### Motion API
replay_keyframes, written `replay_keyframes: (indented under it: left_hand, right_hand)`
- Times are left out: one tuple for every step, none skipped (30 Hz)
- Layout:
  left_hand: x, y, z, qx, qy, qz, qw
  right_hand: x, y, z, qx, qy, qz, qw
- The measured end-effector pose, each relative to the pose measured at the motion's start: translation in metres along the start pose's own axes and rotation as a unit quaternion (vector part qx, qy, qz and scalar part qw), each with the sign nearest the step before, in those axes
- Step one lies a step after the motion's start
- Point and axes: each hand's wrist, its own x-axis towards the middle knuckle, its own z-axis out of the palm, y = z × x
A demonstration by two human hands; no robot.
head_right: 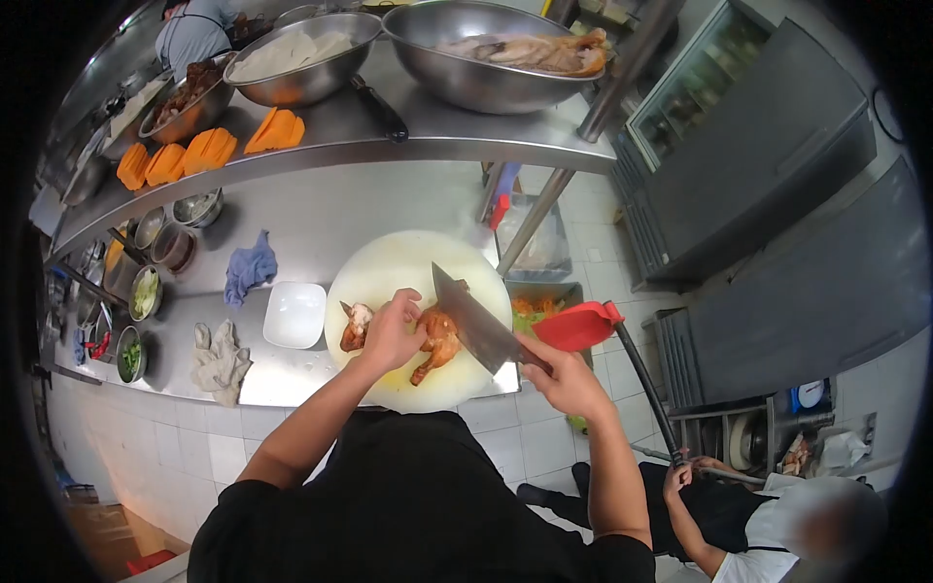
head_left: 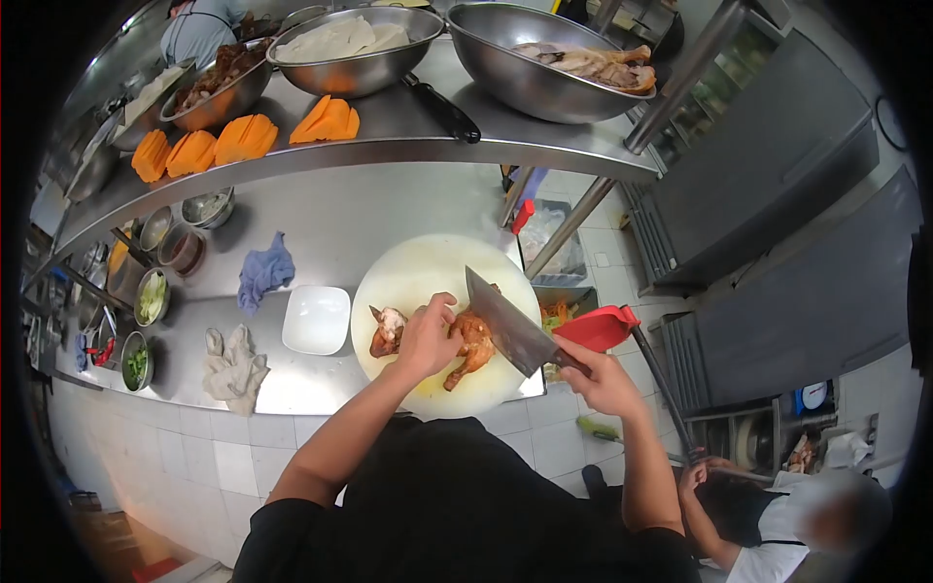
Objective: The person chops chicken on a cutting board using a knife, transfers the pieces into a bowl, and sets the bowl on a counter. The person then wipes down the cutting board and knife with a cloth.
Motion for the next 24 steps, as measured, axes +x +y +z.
replay_keyframes:
  left_hand:
    - [-0.003, -0.001, 0.0, -0.012, -0.011, -0.009, 1.0]
    - [-0.006, -0.003, 0.001, -0.013, -0.014, -0.012, 1.0]
    - [-0.006, -0.005, 0.001, -0.023, -0.011, -0.013, 1.0]
    - [-0.004, -0.005, 0.0, -0.033, -0.008, -0.012, 0.999]
    - [-0.003, -0.004, -0.002, -0.032, -0.008, -0.012, 0.999]
    - [-0.003, -0.003, -0.005, -0.025, -0.019, -0.022, 0.999]
    - [-0.004, -0.002, -0.009, -0.017, -0.031, -0.031, 0.999]
    - [-0.005, -0.001, -0.01, -0.015, -0.034, -0.03, 0.999]
    - [-0.005, -0.001, -0.01, -0.011, -0.036, -0.03, 0.999]
    - [-0.005, -0.001, -0.009, -0.008, -0.036, -0.032, 0.999]
    - [-0.006, -0.003, -0.007, -0.01, -0.036, -0.034, 0.999]
    - [-0.008, -0.005, -0.006, -0.006, -0.031, -0.017, 0.999]
    - [-0.011, -0.006, -0.004, -0.003, -0.026, 0.0, 1.0]
    - [-0.012, -0.008, -0.005, -0.003, -0.029, -0.002, 1.0]
    - [-0.01, -0.01, -0.012, -0.01, -0.052, -0.03, 0.998]
    - [-0.003, -0.005, -0.019, -0.017, -0.075, -0.056, 0.995]
    - [0.008, -0.001, -0.026, -0.017, -0.075, -0.053, 0.996]
    - [0.021, 0.014, -0.041, 0.041, -0.056, -0.043, 0.997]
    - [0.034, 0.029, -0.055, 0.099, -0.039, -0.034, 0.994]
    - [0.05, 0.049, -0.064, 0.096, 0.015, 0.023, 0.995]
    - [0.07, 0.067, -0.069, 0.092, 0.07, 0.078, 0.99]
    - [0.092, 0.081, -0.07, 0.078, 0.091, 0.15, 0.981]
    - [0.109, 0.09, -0.068, 0.062, 0.111, 0.221, 0.967]
    - [0.122, 0.088, -0.059, 0.06, 0.11, 0.219, 0.968]
  right_hand:
    - [-0.005, 0.005, -0.002, 0.055, -0.024, 0.03, 0.998]
    - [0.0, 0.008, 0.006, 0.056, -0.026, 0.033, 0.998]
    - [0.012, 0.01, 0.02, 0.026, 0.001, 0.003, 1.0]
    - [0.025, 0.004, 0.032, -0.004, 0.028, -0.03, 0.999]
    - [0.033, -0.017, 0.044, -0.014, 0.039, 0.01, 0.999]
    - [0.035, -0.023, 0.045, -0.012, 0.04, 0.01, 0.999]
    - [0.036, -0.026, 0.046, -0.004, 0.037, 0.009, 0.999]
    - [0.035, -0.03, 0.046, 0.004, 0.035, 0.008, 0.999]
    - [0.027, -0.037, 0.038, -0.017, 0.021, 0.017, 0.999]
    - [0.023, -0.036, 0.033, -0.017, 0.022, 0.019, 0.999]
    - [0.02, -0.033, 0.03, -0.042, 0.026, -0.006, 0.999]
    - [0.017, -0.031, 0.03, -0.066, 0.029, -0.03, 0.997]
    - [0.018, -0.029, 0.042, -0.065, 0.027, -0.026, 0.997]
    - [0.023, -0.027, 0.061, -0.141, 0.044, -0.019, 0.989]
    - [0.026, -0.026, 0.074, -0.216, 0.063, -0.013, 0.974]
    - [0.023, -0.026, 0.079, -0.215, 0.067, -0.011, 0.974]
    - [0.02, -0.025, 0.083, -0.223, 0.077, -0.028, 0.971]
    - [0.018, -0.024, 0.087, -0.23, 0.085, -0.043, 0.969]
    - [0.017, -0.023, 0.091, -0.252, 0.084, -0.045, 0.963]
    - [0.015, -0.026, 0.094, -0.253, 0.084, -0.043, 0.963]
    - [0.013, -0.03, 0.098, -0.274, 0.095, -0.051, 0.956]
    - [0.012, -0.033, 0.102, -0.294, 0.105, -0.059, 0.948]
    - [0.011, -0.034, 0.106, -0.295, 0.102, -0.056, 0.948]
    - [0.011, -0.034, 0.108, -0.303, 0.106, -0.051, 0.946]
